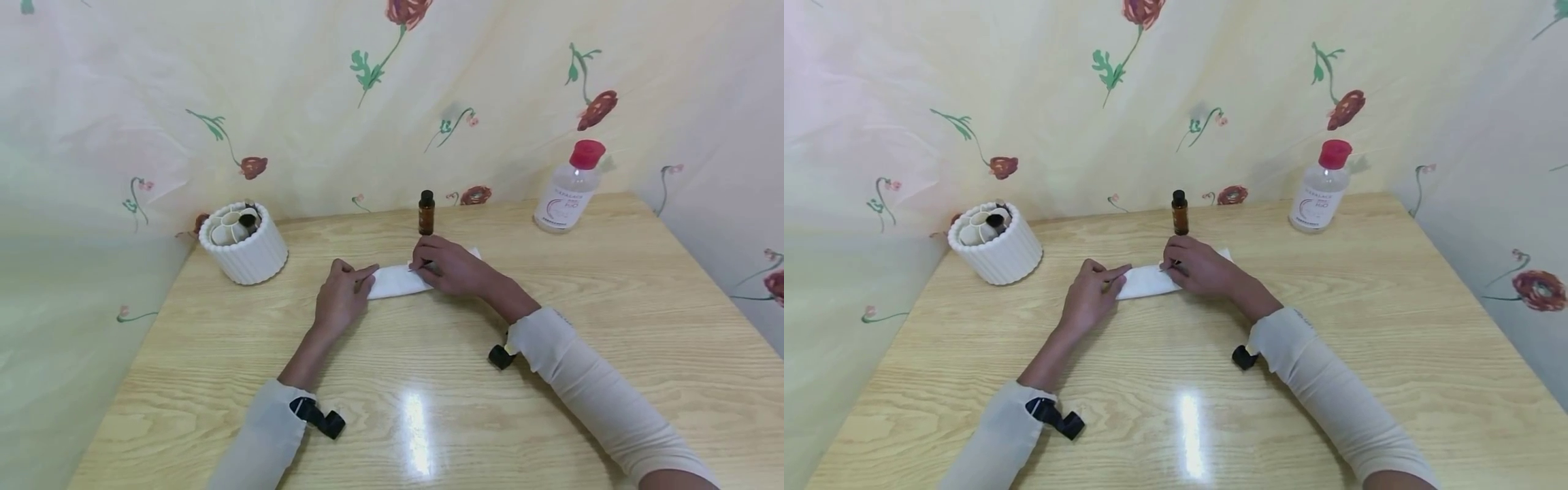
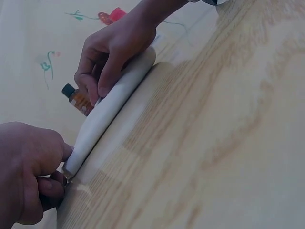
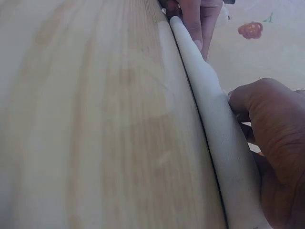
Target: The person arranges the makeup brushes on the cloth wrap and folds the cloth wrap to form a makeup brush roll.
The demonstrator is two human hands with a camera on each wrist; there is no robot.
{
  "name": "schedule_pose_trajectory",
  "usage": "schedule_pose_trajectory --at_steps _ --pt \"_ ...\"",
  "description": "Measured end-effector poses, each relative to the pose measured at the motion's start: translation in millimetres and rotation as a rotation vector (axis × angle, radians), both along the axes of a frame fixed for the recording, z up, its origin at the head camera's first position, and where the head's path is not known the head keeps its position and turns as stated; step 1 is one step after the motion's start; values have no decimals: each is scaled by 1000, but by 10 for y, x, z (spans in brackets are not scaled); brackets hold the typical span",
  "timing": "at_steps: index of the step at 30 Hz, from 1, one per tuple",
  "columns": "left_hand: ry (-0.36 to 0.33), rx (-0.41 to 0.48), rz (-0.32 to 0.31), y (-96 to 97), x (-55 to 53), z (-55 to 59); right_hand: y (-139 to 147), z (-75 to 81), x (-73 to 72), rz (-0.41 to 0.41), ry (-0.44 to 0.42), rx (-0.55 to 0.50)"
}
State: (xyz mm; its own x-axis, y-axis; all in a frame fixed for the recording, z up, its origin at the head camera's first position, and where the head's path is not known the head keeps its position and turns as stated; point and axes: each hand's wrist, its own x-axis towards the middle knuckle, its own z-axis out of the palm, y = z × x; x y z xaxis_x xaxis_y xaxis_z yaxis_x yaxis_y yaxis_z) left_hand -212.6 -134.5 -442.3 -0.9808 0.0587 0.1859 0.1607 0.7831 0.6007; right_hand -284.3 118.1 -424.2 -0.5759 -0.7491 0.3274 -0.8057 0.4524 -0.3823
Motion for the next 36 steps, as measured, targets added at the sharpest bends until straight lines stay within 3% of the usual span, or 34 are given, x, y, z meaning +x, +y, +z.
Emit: schedule_pose_trajectory --at_steps 8,11,14,16,20,25,31,36 --pt "-71 111 -78 -135 -6 -81 152 18 146 -92 -209 -66" --pt "-102 160 -95 -202 2 -79 268 84 212 -108 -181 -36" --pt "-84 173 -92 -270 54 -29 446 126 281 -139 -110 24" --pt "-48 127 -81 -337 115 20 602 142 339 -175 -61 71" --pt "-12 -63 -70 -559 283 111 982 121 447 -274 9 159" --pt "-152 -255 -102 -882 505 156 1415 106 580 -425 12 303" --pt "-240 -317 -100 -1100 672 129 1754 75 766 -519 -12 415" --pt "-276 -322 -104 -1180 691 85 1884 17 823 -528 -25 429"
